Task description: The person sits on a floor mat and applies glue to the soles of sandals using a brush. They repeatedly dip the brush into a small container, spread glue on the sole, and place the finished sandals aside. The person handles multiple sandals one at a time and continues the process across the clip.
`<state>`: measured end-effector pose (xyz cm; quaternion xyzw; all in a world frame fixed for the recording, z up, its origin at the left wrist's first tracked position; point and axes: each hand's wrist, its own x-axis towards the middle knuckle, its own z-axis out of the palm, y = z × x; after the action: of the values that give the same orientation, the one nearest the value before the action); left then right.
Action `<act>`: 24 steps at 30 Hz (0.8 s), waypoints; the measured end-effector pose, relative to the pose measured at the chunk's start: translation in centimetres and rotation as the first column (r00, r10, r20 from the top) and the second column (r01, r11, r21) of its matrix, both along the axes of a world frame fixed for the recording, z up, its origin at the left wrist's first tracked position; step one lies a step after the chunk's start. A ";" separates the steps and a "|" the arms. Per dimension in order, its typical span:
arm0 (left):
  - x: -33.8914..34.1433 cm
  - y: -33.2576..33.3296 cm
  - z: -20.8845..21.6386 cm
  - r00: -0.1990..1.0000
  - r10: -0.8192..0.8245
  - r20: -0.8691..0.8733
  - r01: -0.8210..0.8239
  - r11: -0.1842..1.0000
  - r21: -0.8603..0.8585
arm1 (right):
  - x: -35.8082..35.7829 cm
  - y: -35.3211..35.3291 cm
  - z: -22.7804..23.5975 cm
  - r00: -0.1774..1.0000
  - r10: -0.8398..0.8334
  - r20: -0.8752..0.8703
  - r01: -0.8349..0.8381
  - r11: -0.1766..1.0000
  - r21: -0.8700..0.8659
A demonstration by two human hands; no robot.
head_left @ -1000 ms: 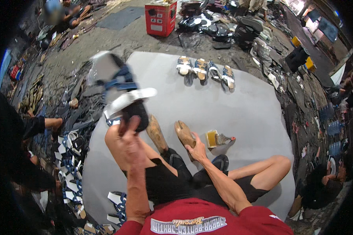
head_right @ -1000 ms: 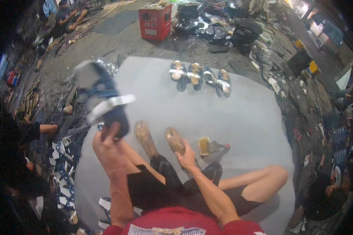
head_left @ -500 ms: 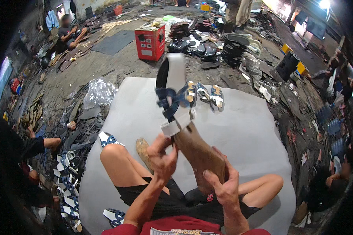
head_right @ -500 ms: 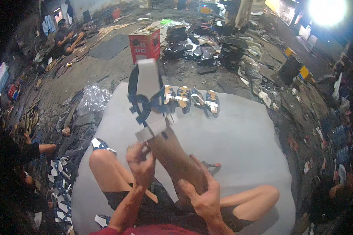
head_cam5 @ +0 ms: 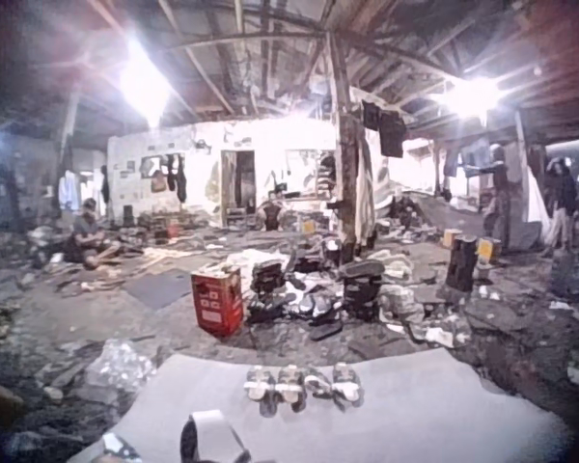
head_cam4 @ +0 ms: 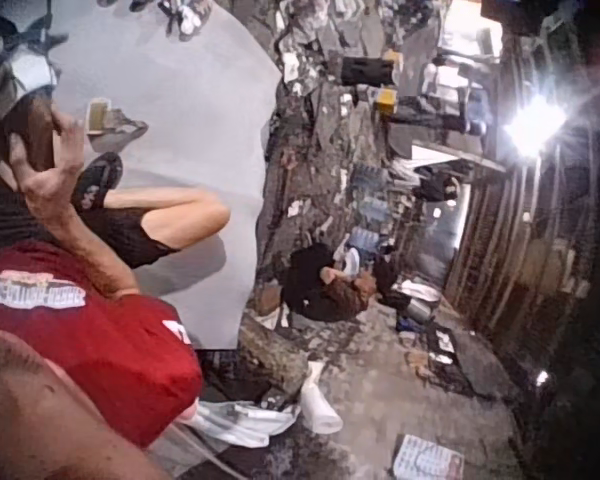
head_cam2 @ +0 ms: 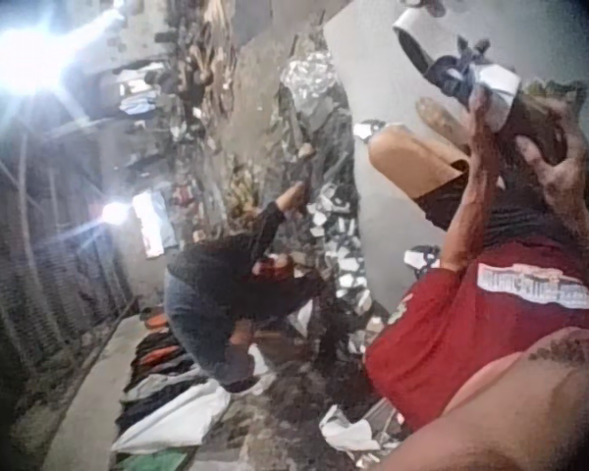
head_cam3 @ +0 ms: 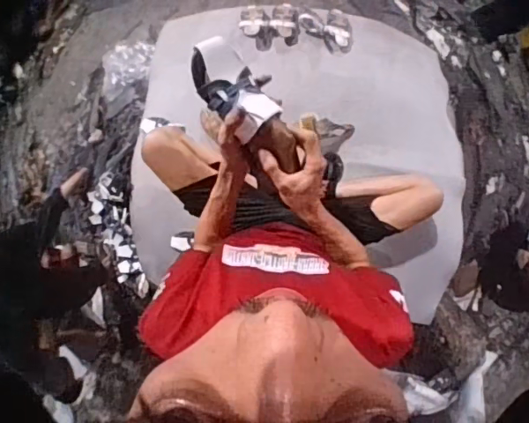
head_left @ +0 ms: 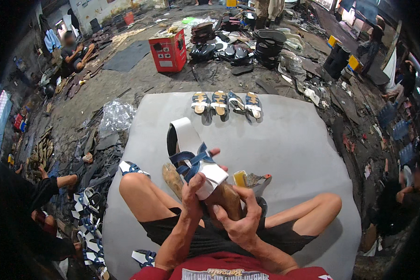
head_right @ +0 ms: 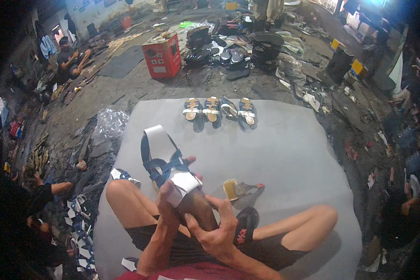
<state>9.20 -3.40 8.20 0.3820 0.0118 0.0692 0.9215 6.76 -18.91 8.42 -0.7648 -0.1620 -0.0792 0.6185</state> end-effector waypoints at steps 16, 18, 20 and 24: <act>-6.5 5.0 -5.7 0.839 0.259 -0.479 -0.366 0.919 -0.145 | 1.0 7.3 -3.6 0.833 0.489 -0.260 -0.479 0.872 0.105; -6.5 5.1 -4.4 0.779 0.313 -0.543 -0.394 0.918 -0.035 | 1.2 7.9 -4.0 0.829 0.446 -0.337 -0.416 0.895 0.163; -6.1 5.0 -3.3 0.784 0.338 -0.521 -0.425 0.904 -0.052 | 0.8 9.3 -4.1 0.873 0.383 -0.302 -0.342 0.922 0.180; -5.6 6.7 -7.6 0.824 0.309 -0.474 -0.413 0.901 -0.130 | 2.2 11.7 -4.6 0.841 0.387 -0.377 -0.284 0.910 0.301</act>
<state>3.61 3.29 0.59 0.2703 0.3010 0.1532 0.9016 8.98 -7.22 3.85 -0.6444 -0.1439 0.1826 0.7285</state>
